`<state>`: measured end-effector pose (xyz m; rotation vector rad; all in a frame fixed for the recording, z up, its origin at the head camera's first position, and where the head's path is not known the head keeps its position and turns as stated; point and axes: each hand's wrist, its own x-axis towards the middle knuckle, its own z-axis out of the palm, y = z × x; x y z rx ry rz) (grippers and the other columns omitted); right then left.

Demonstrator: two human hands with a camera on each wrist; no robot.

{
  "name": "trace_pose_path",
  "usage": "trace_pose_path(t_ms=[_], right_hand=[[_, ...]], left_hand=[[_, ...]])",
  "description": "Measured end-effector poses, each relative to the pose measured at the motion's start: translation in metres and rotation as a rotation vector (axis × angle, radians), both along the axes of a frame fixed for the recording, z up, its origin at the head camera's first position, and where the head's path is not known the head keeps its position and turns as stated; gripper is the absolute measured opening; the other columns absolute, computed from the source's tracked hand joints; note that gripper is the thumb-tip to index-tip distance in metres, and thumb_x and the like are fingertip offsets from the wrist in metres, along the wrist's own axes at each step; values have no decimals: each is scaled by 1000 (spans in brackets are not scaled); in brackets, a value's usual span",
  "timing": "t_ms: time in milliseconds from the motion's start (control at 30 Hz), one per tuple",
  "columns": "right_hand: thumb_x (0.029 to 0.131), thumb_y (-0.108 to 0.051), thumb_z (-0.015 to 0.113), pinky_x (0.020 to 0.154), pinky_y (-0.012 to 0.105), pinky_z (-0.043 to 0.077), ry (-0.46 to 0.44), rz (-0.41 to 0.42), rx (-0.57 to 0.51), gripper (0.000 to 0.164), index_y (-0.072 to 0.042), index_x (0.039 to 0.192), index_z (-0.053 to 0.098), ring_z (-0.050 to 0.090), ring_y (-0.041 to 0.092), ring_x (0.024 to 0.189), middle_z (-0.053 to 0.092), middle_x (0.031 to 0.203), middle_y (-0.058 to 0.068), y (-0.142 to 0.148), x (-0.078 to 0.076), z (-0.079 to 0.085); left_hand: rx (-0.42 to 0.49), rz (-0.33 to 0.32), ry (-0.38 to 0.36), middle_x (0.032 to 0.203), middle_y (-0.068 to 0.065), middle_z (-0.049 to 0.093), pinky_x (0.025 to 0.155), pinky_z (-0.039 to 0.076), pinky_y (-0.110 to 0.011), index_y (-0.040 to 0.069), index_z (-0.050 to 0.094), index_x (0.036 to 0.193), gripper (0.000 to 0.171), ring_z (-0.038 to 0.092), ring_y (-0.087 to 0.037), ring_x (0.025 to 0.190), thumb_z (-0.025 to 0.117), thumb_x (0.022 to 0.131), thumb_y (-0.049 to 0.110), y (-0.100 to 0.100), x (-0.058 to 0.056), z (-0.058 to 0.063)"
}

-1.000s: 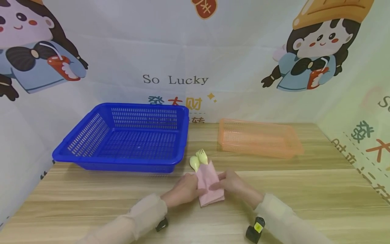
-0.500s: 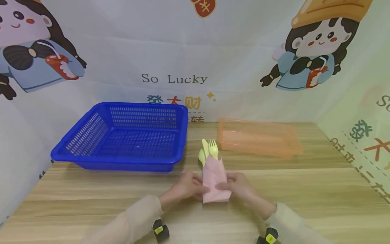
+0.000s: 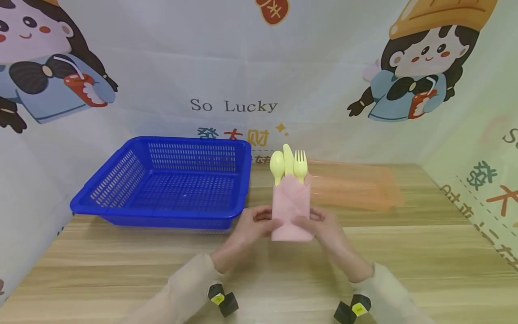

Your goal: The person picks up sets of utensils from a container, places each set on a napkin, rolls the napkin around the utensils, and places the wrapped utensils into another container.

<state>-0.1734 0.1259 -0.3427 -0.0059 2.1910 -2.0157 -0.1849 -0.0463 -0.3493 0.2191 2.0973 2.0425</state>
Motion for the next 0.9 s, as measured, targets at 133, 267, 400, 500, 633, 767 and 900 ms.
trace_pose_path(t_ms=[133, 267, 400, 500, 633, 767, 900], right_hand=[[81, -18, 63, 79, 28, 48, 25, -28, 6, 44, 1, 119, 52, 61, 15, 89, 61, 109, 17, -3, -6, 11], [81, -20, 63, 80, 30, 49, 41, -44, -17, 44, -2, 120, 52, 61, 17, 91, 60, 111, 16, -6, -10, 21], [80, -22, 65, 82, 31, 48, 43, -45, -36, 46, -4, 121, 52, 60, 18, 93, 60, 112, 15, -8, -11, 29], [80, -22, 65, 83, 31, 48, 52, -26, -40, 47, -3, 120, 52, 60, 18, 93, 60, 111, 15, -9, -10, 31], [79, -20, 66, 84, 35, 47, 81, 16, -15, 44, -1, 116, 55, 60, 20, 93, 62, 108, 15, -9, -12, 29], [79, -18, 65, 84, 36, 47, 116, 58, 48, 39, 0, 113, 58, 59, 22, 95, 62, 108, 15, -11, -13, 23], [79, -21, 66, 81, 34, 48, 150, 32, 140, 36, -1, 109, 60, 58, 22, 94, 62, 107, 15, -14, -13, 21]], left_hand=[[38, 33, 48, 103, -20, 61, 76, 51, -29, -6, 55, 111, 34, 60, -19, 88, 62, 80, 3, 1, -5, 9], [108, 44, 85, 108, -23, 59, 77, 51, -29, -6, 52, 114, 34, 60, -22, 93, 60, 81, 2, 6, -9, 16], [139, 10, 99, 107, -25, 58, 72, 52, -30, -2, 45, 118, 34, 62, -20, 84, 55, 85, 5, 10, -10, 22], [136, -34, 86, 105, -23, 59, 71, 52, -31, 1, 44, 122, 36, 61, -16, 79, 53, 87, 8, 9, -10, 25], [206, -114, 12, 93, -11, 62, 71, 52, -28, -8, 47, 118, 35, 60, -12, 77, 53, 87, 7, 7, -13, 24], [330, -161, -76, 84, 1, 62, 70, 52, -27, -10, 48, 111, 28, 61, -11, 76, 50, 86, 3, 9, -16, 19], [373, -125, -100, 82, 2, 63, 68, 52, -25, -8, 49, 109, 26, 62, -10, 75, 50, 86, 3, 11, -16, 14]])
